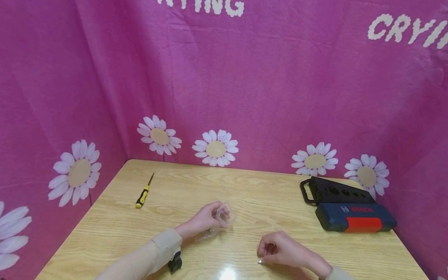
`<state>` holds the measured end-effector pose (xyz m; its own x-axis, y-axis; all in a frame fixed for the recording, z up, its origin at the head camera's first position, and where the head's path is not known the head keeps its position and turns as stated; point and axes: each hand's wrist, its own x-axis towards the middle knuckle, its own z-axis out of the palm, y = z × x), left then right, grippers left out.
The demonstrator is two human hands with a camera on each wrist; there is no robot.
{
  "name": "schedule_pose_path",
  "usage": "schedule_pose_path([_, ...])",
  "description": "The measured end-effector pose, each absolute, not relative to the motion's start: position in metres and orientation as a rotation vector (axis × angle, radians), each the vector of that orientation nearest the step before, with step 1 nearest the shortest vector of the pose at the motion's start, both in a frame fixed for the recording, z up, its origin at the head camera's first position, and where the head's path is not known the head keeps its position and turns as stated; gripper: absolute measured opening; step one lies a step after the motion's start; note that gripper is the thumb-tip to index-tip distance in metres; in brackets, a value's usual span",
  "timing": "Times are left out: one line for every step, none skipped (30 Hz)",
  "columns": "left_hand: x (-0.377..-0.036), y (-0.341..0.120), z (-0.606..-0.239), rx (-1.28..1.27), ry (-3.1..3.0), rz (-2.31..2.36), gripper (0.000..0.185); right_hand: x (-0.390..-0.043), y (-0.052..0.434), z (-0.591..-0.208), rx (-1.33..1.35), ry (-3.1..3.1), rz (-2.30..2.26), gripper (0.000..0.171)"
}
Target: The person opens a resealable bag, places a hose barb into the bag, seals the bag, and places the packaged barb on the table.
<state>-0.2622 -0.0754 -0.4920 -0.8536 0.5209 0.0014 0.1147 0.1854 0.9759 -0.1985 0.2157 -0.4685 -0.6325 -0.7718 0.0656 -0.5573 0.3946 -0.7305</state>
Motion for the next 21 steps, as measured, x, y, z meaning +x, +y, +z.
schedule_pose_path([-0.2621,-0.0753,-0.4918,0.604,2.135,1.712,0.03,-0.1982,0.2158,-0.4691,-1.165,2.363,-1.081,0.009])
schedule_pose_path([-0.2621,-0.0752,-0.4919,0.609,2.132,1.714,0.03,-0.1981,0.2159,-0.4697,-1.172,2.357,-1.082,0.01])
schedule_pose_path([-0.2621,-0.0751,-0.4922,0.61,2.13,1.715,0.03,-0.1979,0.2158,-0.4702,-1.179,2.353,-1.084,0.011])
schedule_pose_path([-0.2622,-0.0751,-0.4924,0.61,2.127,1.717,0.03,-0.1977,0.2156,-0.4706,-1.185,2.35,-1.083,0.011])
schedule_pose_path([-0.2624,-0.075,-0.4926,0.61,2.128,1.716,0.03,-0.1977,0.2154,-0.4708,-1.186,2.349,-1.079,0.012])
schedule_pose_path([-0.2624,-0.0751,-0.4924,0.613,2.124,1.72,0.03,-0.1975,0.2151,-0.4709,-1.192,2.351,-1.073,0.012])
schedule_pose_path([-0.2625,-0.0751,-0.4924,0.615,2.121,1.722,0.03,-0.1974,0.2148,-0.4711,-1.196,2.354,-1.068,0.012])
schedule_pose_path([-0.2626,-0.0751,-0.4924,0.617,2.121,1.721,0.03,-0.1974,0.2146,-0.4712,-1.208,2.363,-1.058,0.011])
schedule_pose_path([-0.2625,-0.0752,-0.4919,0.613,2.121,1.721,0.03,-0.1973,0.2142,-0.4715,-1.222,2.37,-1.052,0.01])
schedule_pose_path([-0.2624,-0.0752,-0.4913,0.621,2.12,1.722,0.03,-0.1972,0.2139,-0.4718,-1.242,2.378,-1.046,0.009])
schedule_pose_path([-0.2621,-0.0753,-0.4908,0.63,2.121,1.724,0.03,-0.1971,0.2137,-0.4722,-1.262,2.384,-1.045,0.009])
schedule_pose_path([-0.2618,-0.0754,-0.4903,0.632,2.12,1.725,0.03,-0.1969,0.2136,-0.4726,-1.285,2.39,-1.043,0.008])
schedule_pose_path([-0.2617,-0.0754,-0.4903,0.632,2.122,1.722,0.03,-0.1968,0.2135,-0.4729,-1.307,2.396,-1.043,0.008])
schedule_pose_path([-0.2618,-0.0752,-0.4903,0.631,2.123,1.723,0.03,-0.1968,0.2135,-0.4733,-1.33,2.403,-1.04,0.008])
schedule_pose_path([-0.2618,-0.0751,-0.4904,0.631,2.121,1.724,0.03,-0.1966,0.2134,-0.4736,-1.346,2.406,-1.04,0.008])
schedule_pose_path([-0.262,-0.0749,-0.4906,0.627,2.122,1.725,0.03,-0.1965,0.2134,-0.4737,-1.356,2.409,-1.037,0.007])
schedule_pose_path([-0.2621,-0.0748,-0.4911,0.618,2.122,1.726,0.03,-0.1963,0.2134,-0.4738,-1.359,2.411,-1.033,0.007])
schedule_pose_path([-0.2624,-0.0742,-0.4914,0.607,2.125,1.725,0.03,-0.1963,0.2134,-0.4737,-1.355,2.413,-1.028,0.007])
schedule_pose_path([-0.2626,-0.0739,-0.4919,0.602,2.125,1.726,0.03,-0.1963,0.2134,-0.4735,-1.344,2.413,-1.023,0.006])
schedule_pose_path([-0.2626,-0.0736,-0.4919,0.599,2.125,1.728,0.03,-0.1963,0.2132,-0.4732,-1.329,2.411,-1.017,0.005])
schedule_pose_path([-0.2624,-0.0734,-0.4918,0.599,2.125,1.731,0.03,-0.1963,0.2133,-0.4727,-1.312,2.409,-1.011,0.004])
